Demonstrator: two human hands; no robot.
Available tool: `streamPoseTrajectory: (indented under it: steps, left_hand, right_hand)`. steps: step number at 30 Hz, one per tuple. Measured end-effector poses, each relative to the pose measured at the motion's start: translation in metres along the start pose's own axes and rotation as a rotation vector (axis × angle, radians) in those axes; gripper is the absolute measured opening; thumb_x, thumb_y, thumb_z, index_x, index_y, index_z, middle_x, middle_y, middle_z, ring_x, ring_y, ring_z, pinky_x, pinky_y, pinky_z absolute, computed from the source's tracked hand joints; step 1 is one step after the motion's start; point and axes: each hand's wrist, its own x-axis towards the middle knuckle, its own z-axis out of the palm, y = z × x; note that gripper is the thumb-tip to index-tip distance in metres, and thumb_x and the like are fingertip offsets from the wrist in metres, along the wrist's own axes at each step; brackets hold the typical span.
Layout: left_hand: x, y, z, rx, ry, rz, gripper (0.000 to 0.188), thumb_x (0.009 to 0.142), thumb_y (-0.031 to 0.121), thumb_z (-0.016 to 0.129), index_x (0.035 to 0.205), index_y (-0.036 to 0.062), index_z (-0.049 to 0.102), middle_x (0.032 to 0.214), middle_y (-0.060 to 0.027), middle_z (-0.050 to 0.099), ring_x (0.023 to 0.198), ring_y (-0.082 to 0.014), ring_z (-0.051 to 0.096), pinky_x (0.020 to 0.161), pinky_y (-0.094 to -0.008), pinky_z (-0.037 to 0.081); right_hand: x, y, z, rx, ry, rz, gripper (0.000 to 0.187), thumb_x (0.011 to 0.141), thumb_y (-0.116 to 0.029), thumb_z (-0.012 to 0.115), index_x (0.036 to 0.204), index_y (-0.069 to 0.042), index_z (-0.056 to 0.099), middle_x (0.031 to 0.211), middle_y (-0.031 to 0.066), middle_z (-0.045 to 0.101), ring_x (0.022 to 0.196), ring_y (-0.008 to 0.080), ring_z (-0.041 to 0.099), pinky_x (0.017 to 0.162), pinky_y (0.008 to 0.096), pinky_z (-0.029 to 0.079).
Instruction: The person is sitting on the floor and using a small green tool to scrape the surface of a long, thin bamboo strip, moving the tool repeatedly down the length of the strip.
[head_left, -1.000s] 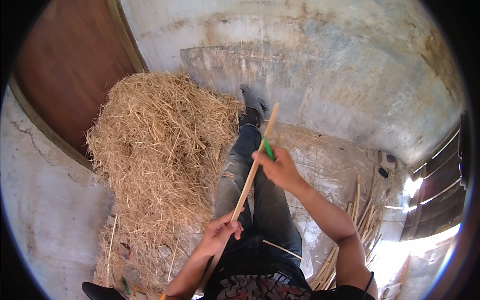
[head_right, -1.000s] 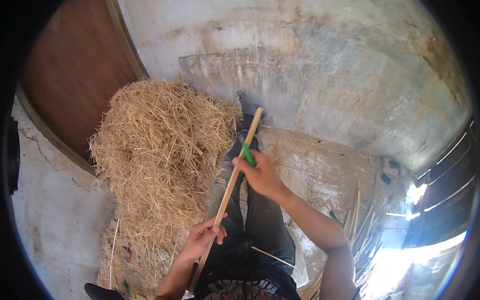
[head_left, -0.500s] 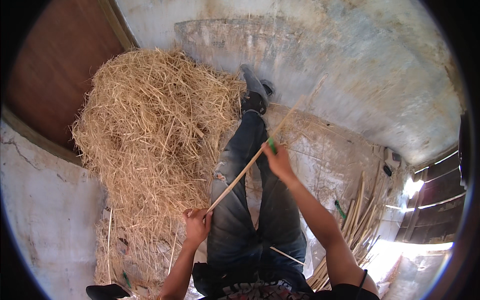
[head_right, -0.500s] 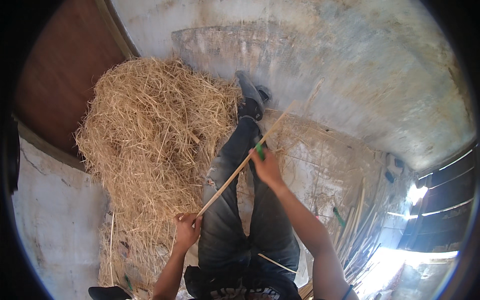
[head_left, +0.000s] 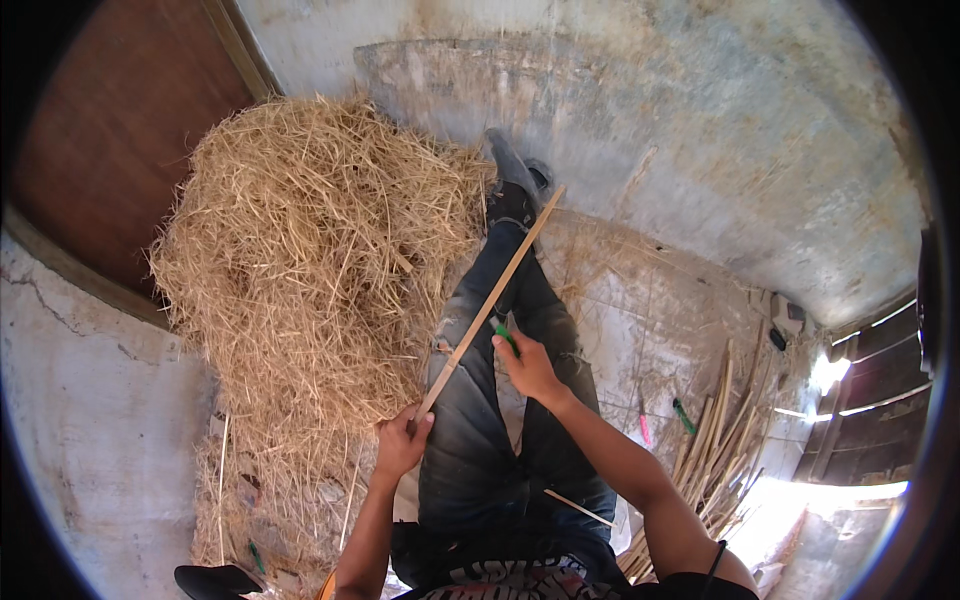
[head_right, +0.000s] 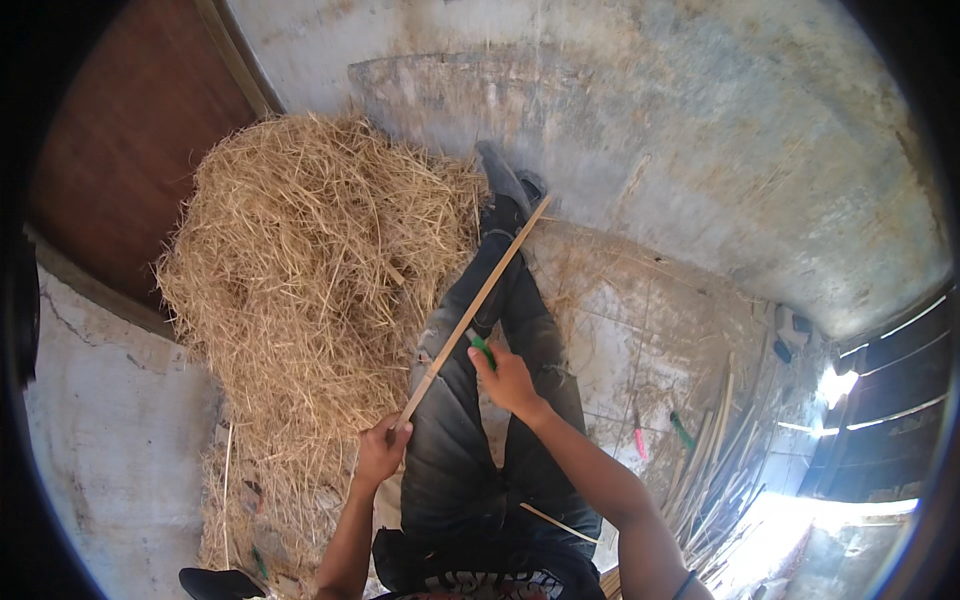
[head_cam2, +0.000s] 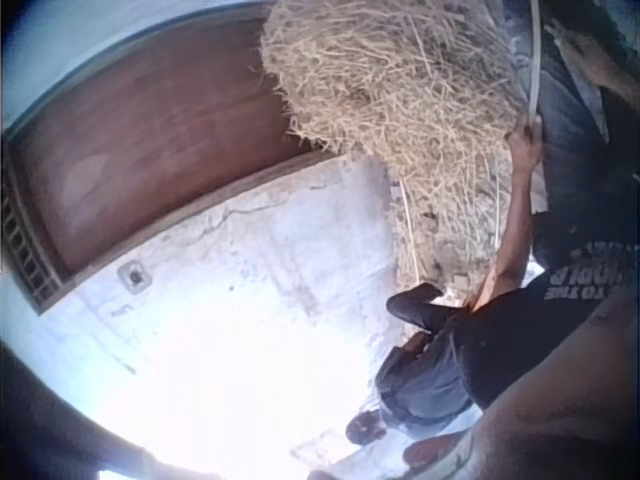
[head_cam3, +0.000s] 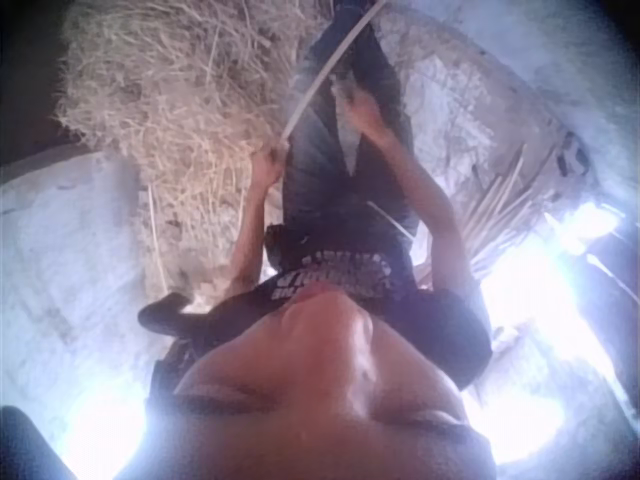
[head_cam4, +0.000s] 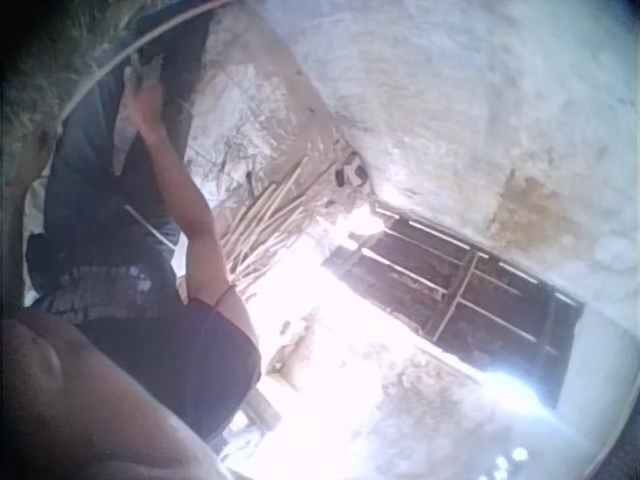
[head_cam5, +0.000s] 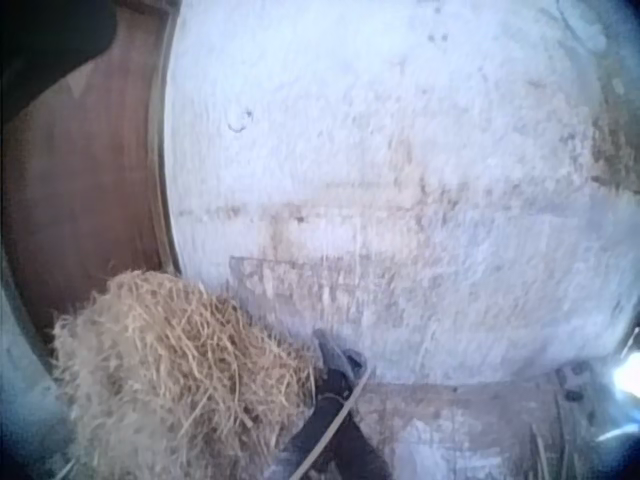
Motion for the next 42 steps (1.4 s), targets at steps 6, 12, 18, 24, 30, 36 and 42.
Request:
streamPoseTrajectory:
  steps: [6,12,18,24,30,36,42]
  left_hand:
    - [-0.01,-0.015,0.008,-0.065,-0.014,0.039,0.031,0.108,0.027,0.06,0.125,0.006,0.074,0.062,-0.0082,0.059,0.056,-0.0196,0.061,0.061,-0.0339,0.048]
    - [-0.018,-0.002,-0.01,0.114,-0.085,0.058,0.029,0.11,0.027,0.054,0.115,0.0057,0.073,0.064,-0.0106,0.061,0.067,-0.032,0.066,0.092,-0.051,0.045]
    - [-0.017,-0.007,-0.002,0.417,0.002,0.227,0.019,0.104,0.023,0.062,0.096,0.0083,0.069,0.068,-0.0118,0.064,0.071,-0.0318,0.066,0.101,-0.0574,0.036]
    - [-0.017,-0.022,0.01,0.512,0.06,0.295,0.015,0.101,0.025,0.068,0.096,0.0112,0.072,0.069,-0.0088,0.066,0.071,-0.0268,0.066,0.099,-0.0547,0.038]
    - [-0.017,-0.024,0.002,0.513,0.067,0.356,0.014,0.099,0.021,0.069,0.106,0.0094,0.073,0.068,-0.0072,0.063,0.072,-0.0261,0.065,0.099,-0.0552,0.037]
    - [-0.017,-0.028,0.008,0.522,0.097,0.336,0.021,0.096,0.022,0.071,0.113,0.0096,0.075,0.067,-0.0071,0.064,0.07,-0.0246,0.065,0.098,-0.0537,0.038]
    - [-0.016,-0.022,0.018,0.507,0.118,0.322,0.022,0.096,0.021,0.072,0.114,0.0089,0.075,0.067,-0.0078,0.065,0.068,-0.0242,0.066,0.098,-0.0537,0.039]
  right_hand:
    - [-0.01,0.006,0.007,-0.228,-0.143,-0.145,0.056,0.106,-0.054,0.058,0.087,-0.003,0.068,0.06,0.0168,0.06,0.055,0.0362,0.063,0.053,0.0479,0.048]
    - [-0.017,-0.004,0.012,-0.347,-0.161,-0.247,0.054,0.105,-0.052,0.059,0.086,-0.003,0.07,0.06,0.0185,0.062,0.057,0.0393,0.065,0.054,0.0512,0.051]
    - [-0.018,-0.018,0.017,-0.448,-0.208,-0.237,0.057,0.104,-0.055,0.058,0.085,-0.004,0.071,0.065,0.0198,0.066,0.06,0.0418,0.067,0.057,0.0514,0.054]
    - [-0.011,-0.037,0.008,-0.58,-0.307,-0.106,0.06,0.104,-0.058,0.054,0.088,-0.004,0.072,0.071,0.0232,0.069,0.072,0.0445,0.071,0.067,0.0544,0.056]
    - [0.064,0.016,-0.066,-0.581,0.034,0.198,0.067,0.106,-0.061,0.046,0.097,-0.001,0.074,0.089,0.0288,0.073,0.09,0.0484,0.071,0.081,0.0582,0.055]
    - [0.082,-0.004,-0.11,-0.503,0.024,0.239,0.065,0.107,-0.06,0.047,0.099,-0.002,0.075,0.091,0.0273,0.073,0.093,0.0473,0.071,0.084,0.0583,0.054]
    - [-0.008,-0.041,-0.01,-0.506,-0.318,-0.02,0.062,0.105,-0.06,0.052,0.089,-0.003,0.071,0.074,0.0233,0.071,0.074,0.0463,0.071,0.068,0.0549,0.057]
